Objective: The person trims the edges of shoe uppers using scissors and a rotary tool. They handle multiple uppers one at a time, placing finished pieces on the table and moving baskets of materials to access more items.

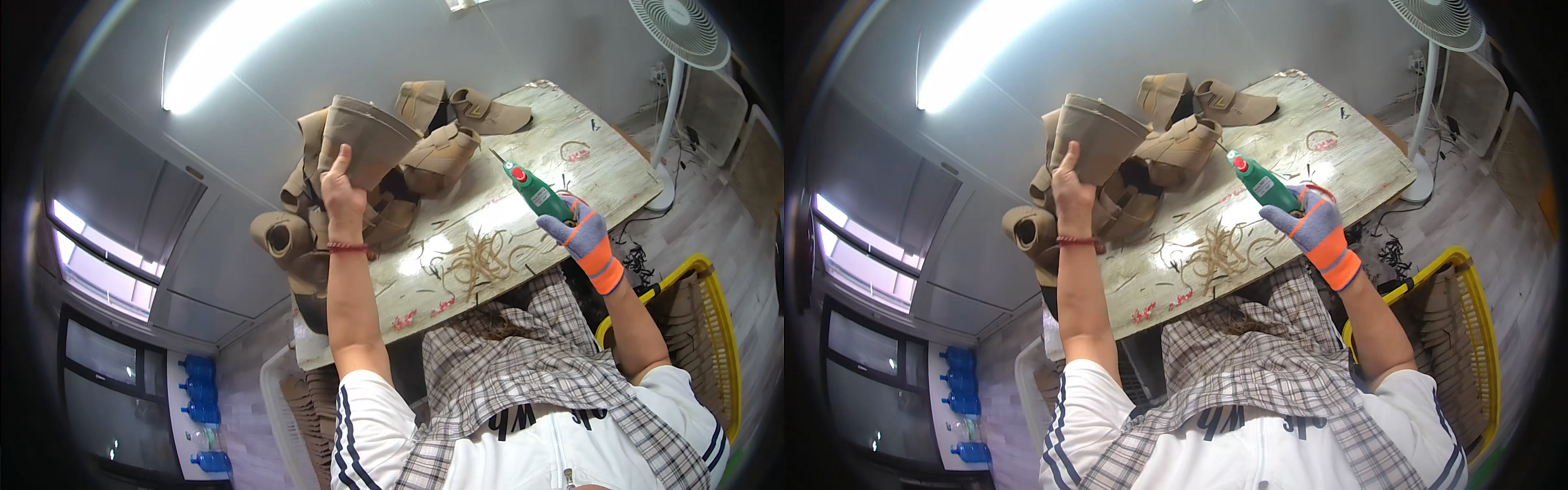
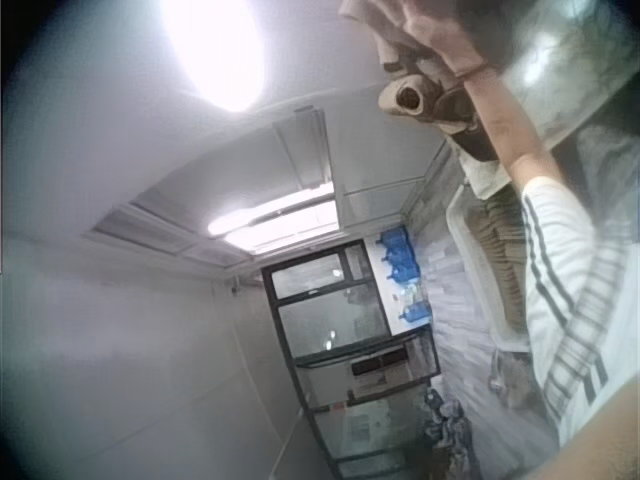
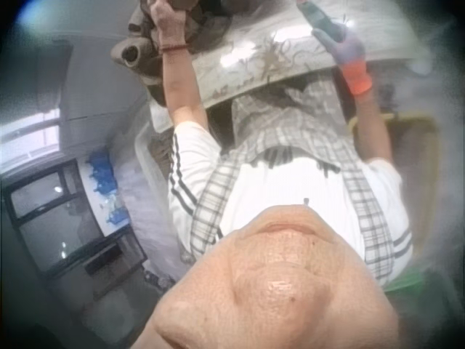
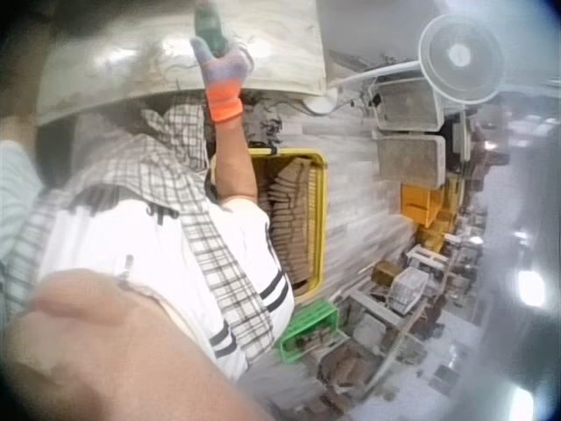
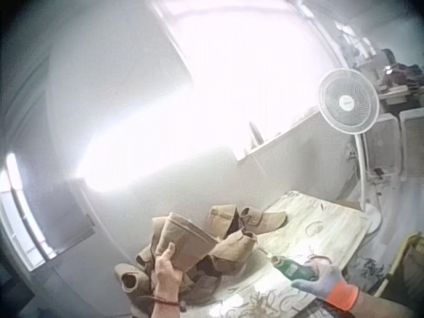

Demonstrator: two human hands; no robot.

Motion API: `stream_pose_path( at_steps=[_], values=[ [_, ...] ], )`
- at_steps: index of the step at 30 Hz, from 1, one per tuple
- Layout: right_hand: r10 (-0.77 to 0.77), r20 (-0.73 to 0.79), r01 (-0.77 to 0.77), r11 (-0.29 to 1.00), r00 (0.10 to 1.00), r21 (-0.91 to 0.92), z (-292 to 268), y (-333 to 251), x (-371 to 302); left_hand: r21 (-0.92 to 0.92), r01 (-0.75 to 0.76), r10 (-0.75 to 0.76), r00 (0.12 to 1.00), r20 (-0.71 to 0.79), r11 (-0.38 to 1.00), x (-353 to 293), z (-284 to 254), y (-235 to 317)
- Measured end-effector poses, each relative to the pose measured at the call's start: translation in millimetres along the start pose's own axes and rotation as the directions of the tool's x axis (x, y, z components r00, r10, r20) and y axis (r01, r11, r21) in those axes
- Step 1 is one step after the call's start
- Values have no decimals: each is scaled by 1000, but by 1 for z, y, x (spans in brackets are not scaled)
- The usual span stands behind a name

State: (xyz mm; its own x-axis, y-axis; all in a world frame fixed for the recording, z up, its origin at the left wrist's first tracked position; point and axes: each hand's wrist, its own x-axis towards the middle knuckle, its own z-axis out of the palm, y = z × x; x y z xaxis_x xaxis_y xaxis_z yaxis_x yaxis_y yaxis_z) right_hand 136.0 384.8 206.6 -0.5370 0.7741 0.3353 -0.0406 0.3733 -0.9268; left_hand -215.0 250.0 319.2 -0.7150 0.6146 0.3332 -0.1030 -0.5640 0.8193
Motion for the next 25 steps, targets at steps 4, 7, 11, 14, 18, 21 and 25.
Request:
stream_pose_path(
  at_steps=[4, 7, 11, 14, 18, 21, 25],
  values=[
    [-313, 5, 306, 924, 950, -227, 13, -14, -7, -367, 243, -241, 969, 52, 898, -45, -36, 31],
    [-416, 103, 427, 851, 903, -306, 16, -15, -11, -532, 391, -384, 914, 129, 752, -72, -78, 28],
    [-518, 150, 538, 788, 842, -299, 24, -8, -18, -606, 389, -431, 898, 82, 694, -109, -104, 24],
    [-508, 194, 543, 792, 840, -278, 29, -7, -24, -627, 395, -444, 892, 85, 671, -124, -113, 22],
    [-552, 238, 601, 745, 799, -291, 31, -11, -28, -674, 405, -408, 898, 165, 618, -135, -112, 21],
    [-559, 248, 610, 749, 791, -259, 33, -17, -29, -658, 399, -406, 901, 152, 639, -137, -114, 18],
    [-550, 260, 606, 751, 794, -262, 35, -21, -30, -674, 431, -444, 880, 167, 600, -132, -121, 8]
  ],
)
